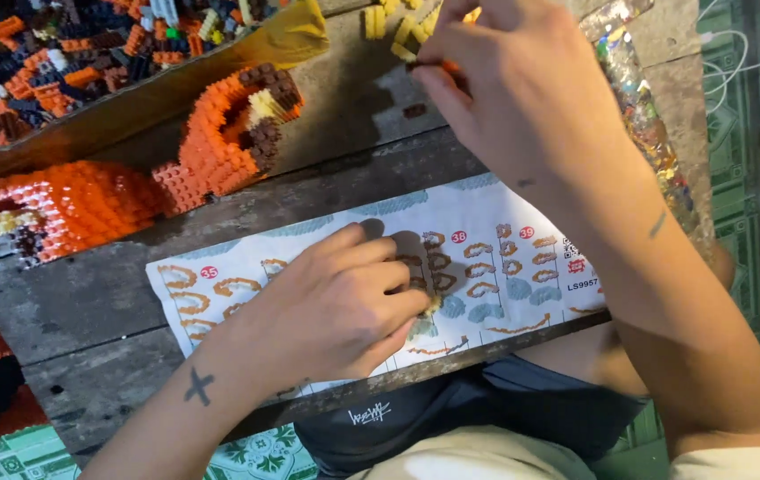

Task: Assembling a fox-shaped figure using small interlocking plastic blocks and a small hammer.

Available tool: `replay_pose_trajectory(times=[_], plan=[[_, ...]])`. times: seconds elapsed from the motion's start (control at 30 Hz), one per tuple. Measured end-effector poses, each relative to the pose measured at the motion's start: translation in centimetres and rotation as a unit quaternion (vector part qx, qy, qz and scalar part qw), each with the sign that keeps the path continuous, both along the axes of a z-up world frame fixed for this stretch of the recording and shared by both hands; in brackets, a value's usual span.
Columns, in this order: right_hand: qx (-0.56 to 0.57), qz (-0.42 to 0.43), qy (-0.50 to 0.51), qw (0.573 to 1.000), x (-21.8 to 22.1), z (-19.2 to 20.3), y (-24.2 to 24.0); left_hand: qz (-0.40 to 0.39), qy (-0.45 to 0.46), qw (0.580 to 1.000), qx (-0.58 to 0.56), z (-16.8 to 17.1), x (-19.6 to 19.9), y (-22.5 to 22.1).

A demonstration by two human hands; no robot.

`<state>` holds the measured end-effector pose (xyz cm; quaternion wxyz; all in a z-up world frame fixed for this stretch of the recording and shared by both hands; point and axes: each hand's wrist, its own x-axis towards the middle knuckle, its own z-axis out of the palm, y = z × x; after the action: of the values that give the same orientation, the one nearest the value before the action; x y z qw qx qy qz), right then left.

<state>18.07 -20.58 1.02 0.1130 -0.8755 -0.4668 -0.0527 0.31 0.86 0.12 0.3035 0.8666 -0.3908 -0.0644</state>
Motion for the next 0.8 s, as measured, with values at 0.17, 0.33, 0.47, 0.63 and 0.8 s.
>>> replay_pose_trajectory(times=[0.17, 0.33, 0.47, 0.63, 0.8], plan=[[0.043, -0.018, 0.02, 0.999, -4.0, 3.4, -2.1, 0.002, 0.01, 0.999, -0.046, 0.2, 0.3, -0.1], [0.081, -0.022, 0.127, 0.988, -10.9, 3.4, -5.7, 0.0, -0.01, 1.0, -0.01, 0.0, -0.1, 0.0], [0.111, -0.058, 0.225, 0.966, -15.7, 1.0, -8.1, 0.009, -0.003, 1.0, -0.016, 0.0, -0.2, -0.1], [0.137, -0.061, 0.205, 0.967, -17.2, 0.8, -7.6, 0.025, -0.006, 1.0, -0.009, 0.1, -0.6, -0.6], [0.183, -0.052, 0.194, 0.962, -17.7, 0.6, -6.0, 0.045, -0.041, 0.998, 0.029, -0.3, -1.1, -1.3]])
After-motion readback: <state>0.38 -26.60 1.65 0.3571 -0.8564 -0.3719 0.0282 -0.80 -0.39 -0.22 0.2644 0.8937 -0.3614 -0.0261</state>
